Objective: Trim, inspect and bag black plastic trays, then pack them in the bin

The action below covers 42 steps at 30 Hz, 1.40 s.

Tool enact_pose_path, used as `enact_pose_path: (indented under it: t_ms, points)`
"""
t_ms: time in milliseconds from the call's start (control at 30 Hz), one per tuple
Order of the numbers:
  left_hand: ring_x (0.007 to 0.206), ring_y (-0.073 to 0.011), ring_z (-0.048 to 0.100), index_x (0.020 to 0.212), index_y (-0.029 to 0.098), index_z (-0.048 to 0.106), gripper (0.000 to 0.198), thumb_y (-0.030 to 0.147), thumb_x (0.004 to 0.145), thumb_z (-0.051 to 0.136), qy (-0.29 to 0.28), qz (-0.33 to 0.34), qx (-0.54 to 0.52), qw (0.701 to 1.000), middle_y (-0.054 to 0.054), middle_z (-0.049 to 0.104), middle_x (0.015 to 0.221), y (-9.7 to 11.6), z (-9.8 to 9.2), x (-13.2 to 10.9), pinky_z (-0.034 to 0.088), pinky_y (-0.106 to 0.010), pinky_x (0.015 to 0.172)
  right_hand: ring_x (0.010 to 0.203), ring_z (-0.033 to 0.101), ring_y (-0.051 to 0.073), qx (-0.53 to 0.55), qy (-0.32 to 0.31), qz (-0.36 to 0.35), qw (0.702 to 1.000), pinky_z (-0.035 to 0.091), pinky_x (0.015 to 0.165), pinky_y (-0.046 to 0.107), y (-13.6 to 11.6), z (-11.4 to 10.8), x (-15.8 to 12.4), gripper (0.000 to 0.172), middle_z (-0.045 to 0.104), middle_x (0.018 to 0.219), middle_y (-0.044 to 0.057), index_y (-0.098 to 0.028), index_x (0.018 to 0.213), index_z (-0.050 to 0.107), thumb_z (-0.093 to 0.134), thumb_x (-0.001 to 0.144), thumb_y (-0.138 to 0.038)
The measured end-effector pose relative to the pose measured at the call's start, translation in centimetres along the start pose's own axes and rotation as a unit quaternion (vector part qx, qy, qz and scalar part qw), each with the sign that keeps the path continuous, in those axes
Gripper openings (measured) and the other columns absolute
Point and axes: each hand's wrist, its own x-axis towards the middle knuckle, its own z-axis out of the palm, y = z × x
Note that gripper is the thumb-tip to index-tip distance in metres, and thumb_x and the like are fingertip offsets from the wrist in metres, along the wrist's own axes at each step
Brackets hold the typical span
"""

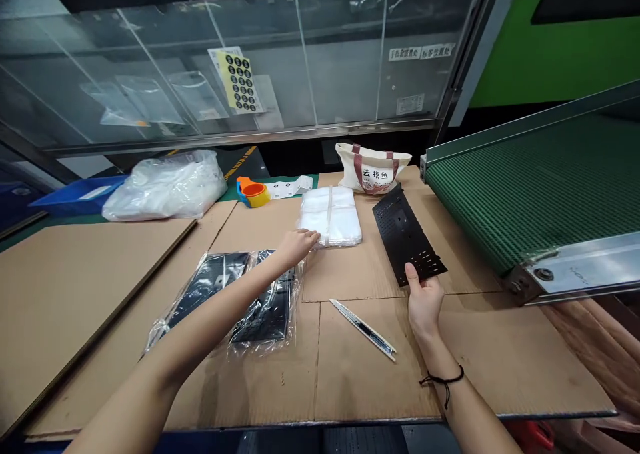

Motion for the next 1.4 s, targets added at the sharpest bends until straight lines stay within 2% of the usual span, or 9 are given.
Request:
enact_pose_path:
  t_ms: [133, 400, 600, 733, 833, 933, 1067, 1200, 1400]
  points:
    - [0.088, -0.0257, 0.064, 0.086, 0.011, 0.065, 0.02, 0.0, 0.083, 0.049, -0.022, 0.005, 0.023, 0.999, -0.016, 0.069, 0.091, -0.4, -0.8, 0.3, 0.045, -0.031, 0.068, 0.103, 0.064, 0.027, -0.007, -0.011, -0.007, 1.0, 0.047, 0.095, 0.044, -0.5, 0.2, -0.2, 0.049, 0.071, 0.11, 0.012, -0.012, 0.104, 0.07, 0.07, 0.074, -0.05]
    - [0.093, -0.0248, 0.06, 0.092, 0.013, 0.064, 0.027, -0.002, 0.082, 0.044, 0.006, -0.016, 0.017, 1.0, -0.014, 0.065, 0.095, -0.7, -0.5, 1.2, 0.044, -0.033, 0.076, 0.105, 0.063, 0.027, -0.001, -0.035, 0.001, 0.999, 0.045, 0.098, 0.044, -1.2, 0.4, -0.6, 0.05, 0.07, 0.11, 0.013, -0.011, 0.104, 0.069, 0.069, 0.074, -0.051]
    - [0.083, -0.0232, 0.061, 0.09, 0.014, 0.063, 0.012, 0.015, 0.088, 0.051, 0.017, -0.067, -0.009, 0.998, -0.012, 0.066, 0.092, -1.3, -0.2, 3.1, 0.043, -0.03, 0.065, 0.108, 0.063, 0.029, -0.004, -0.047, 0.018, 0.999, 0.045, 0.098, 0.045, -1.4, 0.5, -0.7, 0.053, 0.071, 0.111, 0.013, -0.012, 0.105, 0.069, 0.069, 0.073, -0.054]
    - [0.085, -0.0236, 0.062, 0.1, 0.014, 0.061, 0.015, 0.016, 0.087, 0.055, 0.009, -0.045, -0.009, 0.999, -0.012, 0.068, 0.094, -1.4, -0.5, 2.8, 0.043, -0.03, 0.068, 0.108, 0.063, 0.028, -0.002, -0.057, 0.024, 0.998, 0.047, 0.097, 0.044, -1.3, 0.5, -0.8, 0.053, 0.07, 0.114, 0.013, -0.012, 0.108, 0.068, 0.069, 0.074, -0.053]
    - [0.091, -0.0254, 0.062, 0.089, 0.013, 0.064, 0.009, 0.01, 0.083, 0.057, -0.004, -0.013, -0.002, 1.0, -0.015, 0.069, 0.092, -1.3, -0.8, 1.8, 0.043, -0.033, 0.077, 0.101, 0.066, 0.028, -0.002, -0.058, 0.024, 0.998, 0.049, 0.093, 0.043, -1.1, 0.5, -0.9, 0.051, 0.072, 0.107, 0.012, -0.012, 0.101, 0.07, 0.069, 0.072, -0.054]
    - [0.089, -0.0237, 0.063, 0.078, 0.013, 0.063, 0.018, 0.001, 0.08, 0.051, -0.01, -0.001, -0.001, 1.0, -0.014, 0.068, 0.085, -1.5, -1.0, 1.3, 0.042, -0.033, 0.082, 0.1, 0.066, 0.028, -0.003, -0.064, 0.023, 0.998, 0.05, 0.091, 0.042, -1.1, 0.5, -1.0, 0.049, 0.073, 0.106, 0.012, -0.013, 0.101, 0.071, 0.069, 0.073, -0.053]
    - [0.088, -0.0233, 0.061, 0.088, 0.014, 0.063, 0.024, 0.001, 0.08, 0.045, 0.015, -0.028, -0.018, 0.999, -0.014, 0.067, 0.092, -2.2, -1.2, 1.7, 0.043, -0.032, 0.074, 0.101, 0.066, 0.028, 0.001, -0.07, 0.018, 0.997, 0.05, 0.092, 0.043, -1.0, 0.6, -1.1, 0.049, 0.073, 0.107, 0.012, -0.012, 0.101, 0.071, 0.07, 0.073, -0.053]
    - [0.073, -0.02, 0.06, 0.084, 0.017, 0.064, 0.02, 0.008, 0.083, 0.046, 0.023, -0.049, -0.054, 0.997, -0.009, 0.067, 0.084, -2.9, -1.3, 2.4, 0.041, -0.028, 0.064, 0.104, 0.066, 0.029, 0.001, -0.077, 0.021, 0.997, 0.049, 0.094, 0.044, -0.9, 0.6, -1.1, 0.05, 0.072, 0.109, 0.013, -0.012, 0.103, 0.071, 0.068, 0.075, -0.053]
    - [0.081, -0.0217, 0.058, 0.075, 0.017, 0.061, 0.018, 0.005, 0.079, 0.048, 0.05, -0.054, -0.107, 0.992, -0.01, 0.065, 0.085, -2.7, -0.8, 2.9, 0.041, -0.03, 0.07, 0.102, 0.067, 0.029, -0.014, -0.101, 0.004, 0.995, 0.05, 0.093, 0.044, -1.5, 0.7, -1.5, 0.045, 0.073, 0.106, 0.012, -0.014, 0.1, 0.072, 0.067, 0.076, -0.052]
